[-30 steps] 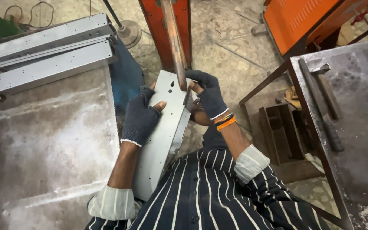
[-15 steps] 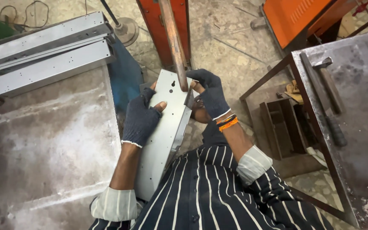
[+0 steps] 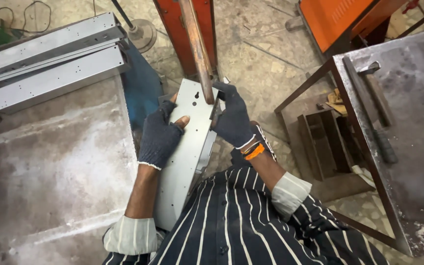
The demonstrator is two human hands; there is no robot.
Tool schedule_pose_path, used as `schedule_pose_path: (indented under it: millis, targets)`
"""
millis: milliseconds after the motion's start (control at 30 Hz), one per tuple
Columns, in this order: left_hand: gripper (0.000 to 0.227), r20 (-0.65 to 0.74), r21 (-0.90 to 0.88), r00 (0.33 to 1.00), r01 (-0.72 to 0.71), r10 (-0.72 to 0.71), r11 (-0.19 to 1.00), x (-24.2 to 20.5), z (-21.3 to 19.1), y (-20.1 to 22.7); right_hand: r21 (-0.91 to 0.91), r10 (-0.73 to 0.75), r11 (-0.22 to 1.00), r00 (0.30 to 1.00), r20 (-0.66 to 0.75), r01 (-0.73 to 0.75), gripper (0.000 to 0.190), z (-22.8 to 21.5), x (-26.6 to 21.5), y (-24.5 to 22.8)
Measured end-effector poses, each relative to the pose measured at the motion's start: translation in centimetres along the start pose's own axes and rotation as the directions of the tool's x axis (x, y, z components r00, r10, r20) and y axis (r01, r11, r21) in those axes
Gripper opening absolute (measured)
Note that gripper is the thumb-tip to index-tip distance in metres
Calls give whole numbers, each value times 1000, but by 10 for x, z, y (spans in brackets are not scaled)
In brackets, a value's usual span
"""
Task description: The person welds the corners of rectangular metal frames using a handheld welding torch. They repeatedly pick up frames, align them under the torch, and weld the joints. The person also uses a hammer to tap the frames and a metal rod to scrape the welds.
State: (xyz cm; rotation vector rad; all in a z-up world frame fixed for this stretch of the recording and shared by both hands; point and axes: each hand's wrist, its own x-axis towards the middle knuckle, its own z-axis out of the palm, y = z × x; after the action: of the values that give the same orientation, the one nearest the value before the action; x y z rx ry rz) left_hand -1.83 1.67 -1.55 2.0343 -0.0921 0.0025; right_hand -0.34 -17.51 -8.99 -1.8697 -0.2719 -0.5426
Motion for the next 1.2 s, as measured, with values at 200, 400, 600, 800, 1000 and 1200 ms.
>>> schedule_pose_path:
  millis: [200,400,600,800,1000,1200]
  targets:
    - [60,-8,-2,1000,-8,8,1000,-1,-1,1,18,-3,1000,999,52,2,78,-10,10,-9]
    - [60,27,35,998,56,-57,998,-2,-4,18,10,59,998,993,103,-60,82,-15,9,-8]
    - [60,21,-24,998,67,-67,997,-3,-3,16,-47,52,998,992,118,-46,82,-14,8,-2]
    - [50,30,2,996,79,-79,997,-2,-2,-4,-19,-31,999,994,101,33,83,-17,11,-10]
    - [45,35,-19,992,125,-125,992,-1,4,-27,-117,79,991,990,120,-65,77,-11,0,8]
    - [58,-16,-75,998,-57,56,996,5,1,6,-9,37,999,993,115,-37,75,-20,18,-9]
